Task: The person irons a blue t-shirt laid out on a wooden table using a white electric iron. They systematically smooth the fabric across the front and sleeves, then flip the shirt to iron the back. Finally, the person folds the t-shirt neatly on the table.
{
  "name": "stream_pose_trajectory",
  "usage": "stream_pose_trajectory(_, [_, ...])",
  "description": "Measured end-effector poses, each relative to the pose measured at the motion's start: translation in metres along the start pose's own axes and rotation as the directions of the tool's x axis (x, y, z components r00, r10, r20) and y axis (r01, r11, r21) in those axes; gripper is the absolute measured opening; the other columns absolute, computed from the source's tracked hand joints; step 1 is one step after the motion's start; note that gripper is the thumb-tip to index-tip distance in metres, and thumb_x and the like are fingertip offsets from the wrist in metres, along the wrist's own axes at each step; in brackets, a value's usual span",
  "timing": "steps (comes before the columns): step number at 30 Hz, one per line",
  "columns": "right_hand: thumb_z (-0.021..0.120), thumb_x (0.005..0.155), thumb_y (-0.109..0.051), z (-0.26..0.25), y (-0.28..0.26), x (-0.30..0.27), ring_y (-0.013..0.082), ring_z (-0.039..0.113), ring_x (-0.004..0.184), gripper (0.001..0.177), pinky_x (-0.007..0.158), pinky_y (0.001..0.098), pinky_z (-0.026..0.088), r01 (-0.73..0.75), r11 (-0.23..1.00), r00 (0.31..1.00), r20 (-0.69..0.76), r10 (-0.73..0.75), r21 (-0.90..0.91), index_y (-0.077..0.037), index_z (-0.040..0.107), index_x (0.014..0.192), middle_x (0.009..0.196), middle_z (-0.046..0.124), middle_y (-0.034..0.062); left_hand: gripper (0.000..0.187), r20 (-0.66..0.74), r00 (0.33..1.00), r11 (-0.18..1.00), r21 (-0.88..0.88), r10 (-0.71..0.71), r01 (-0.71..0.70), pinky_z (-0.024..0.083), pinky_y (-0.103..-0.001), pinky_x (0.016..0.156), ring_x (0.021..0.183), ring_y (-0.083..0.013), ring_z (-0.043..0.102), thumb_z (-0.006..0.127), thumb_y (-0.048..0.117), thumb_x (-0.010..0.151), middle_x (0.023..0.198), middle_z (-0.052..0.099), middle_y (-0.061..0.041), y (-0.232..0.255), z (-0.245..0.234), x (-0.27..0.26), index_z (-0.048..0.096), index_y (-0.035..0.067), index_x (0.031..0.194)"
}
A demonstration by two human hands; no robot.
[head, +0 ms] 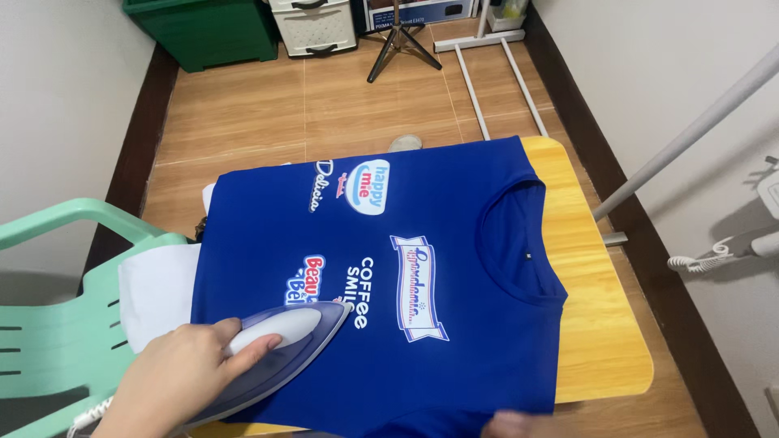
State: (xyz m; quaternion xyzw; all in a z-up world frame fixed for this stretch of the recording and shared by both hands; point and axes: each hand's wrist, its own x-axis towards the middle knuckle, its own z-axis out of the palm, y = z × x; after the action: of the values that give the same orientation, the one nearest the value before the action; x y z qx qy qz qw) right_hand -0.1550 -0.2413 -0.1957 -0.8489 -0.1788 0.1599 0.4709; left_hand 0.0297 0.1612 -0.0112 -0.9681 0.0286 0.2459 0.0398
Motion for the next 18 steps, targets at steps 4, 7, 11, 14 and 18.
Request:
stream_pose_trajectory(4, [0.072, 0.088, -0.022, -0.044, -0.066, 0.036, 0.0233, 0.071, 0.091, 0.019, 0.079, 0.0341, 0.056, -0.006, 0.986, 0.970, -0.242, -0.035, -0.164, -0.009, 0.070, 0.102, 0.092, 0.071, 0.0074, 0.063, -0.060, 0.995, 0.996, 0.048, 0.080, -0.078, 0.061, -0.043, 0.071, 0.071, -0.0332, 0.075, 0.049, 0.071, 0.083, 0.066, 0.073, -0.016, 0.005, -0.011, -0.007, 0.075, 0.014, 0.091])
stream_pose_trajectory(7, [0.064, 0.092, -0.020, -0.060, -0.088, 0.074, 0.0283, 0.065, 0.104, 0.018, 0.093, 0.0392, 0.049, -0.149, 0.907, 0.868, -0.491, -0.071, -0.394, -0.009, 0.065, 0.107, 0.107, 0.070, 0.0088, 0.063, -0.202, 0.964, 0.978, 0.155, 0.170, -0.140, 0.060, -0.045, 0.067, 0.070, -0.0344, 0.074, 0.051, 0.071, 0.081, 0.065, 0.072, -0.015, 0.021, -0.030, -0.011, 0.072, 0.014, 0.096])
stream_pose_trajectory(11, [0.061, 0.088, -0.043, -0.053, -0.086, 0.102, 0.0422, 0.040, 0.137, 0.077, 0.112, 0.0573, 0.029, -0.438, 0.710, 0.716, -0.692, -0.095, -0.551, 0.008, 0.042, 0.142, 0.142, 0.046, 0.0275, 0.060, -0.450, 0.824, 0.937, 0.111, 0.344, -0.331, 0.057, -0.048, 0.060, 0.063, -0.0374, 0.072, 0.056, 0.070, 0.083, 0.062, 0.070, -0.016, 0.069, -0.038, 0.002, 0.073, 0.013, 0.088])
stream_pose_trajectory(14, [0.059, 0.078, -0.068, -0.028, -0.071, 0.102, 0.0481, 0.018, 0.148, 0.113, 0.112, 0.0687, 0.015, -0.577, 0.670, 0.654, -0.756, 0.036, -0.467, 0.016, 0.027, 0.147, 0.152, 0.025, 0.0364, 0.060, -0.457, 0.676, 0.796, 0.134, 0.578, -0.590, 0.057, -0.047, 0.054, 0.058, -0.0350, 0.072, 0.057, 0.066, 0.087, 0.061, 0.071, -0.016, 0.112, -0.038, 0.027, 0.074, 0.008, 0.086])
stream_pose_trajectory(18, [0.055, 0.072, -0.079, -0.004, -0.054, 0.093, 0.0445, 0.013, 0.150, 0.124, 0.111, 0.0703, 0.011, -0.590, 0.666, 0.635, -0.772, 0.034, -0.456, 0.016, 0.024, 0.146, 0.155, 0.020, 0.0367, 0.067, -0.276, 0.636, 0.693, 0.251, 0.721, -0.676, 0.058, -0.044, 0.056, 0.061, -0.0337, 0.073, 0.051, 0.068, 0.094, 0.062, 0.070, -0.016, 0.150, -0.031, 0.053, 0.072, 0.006, 0.085])
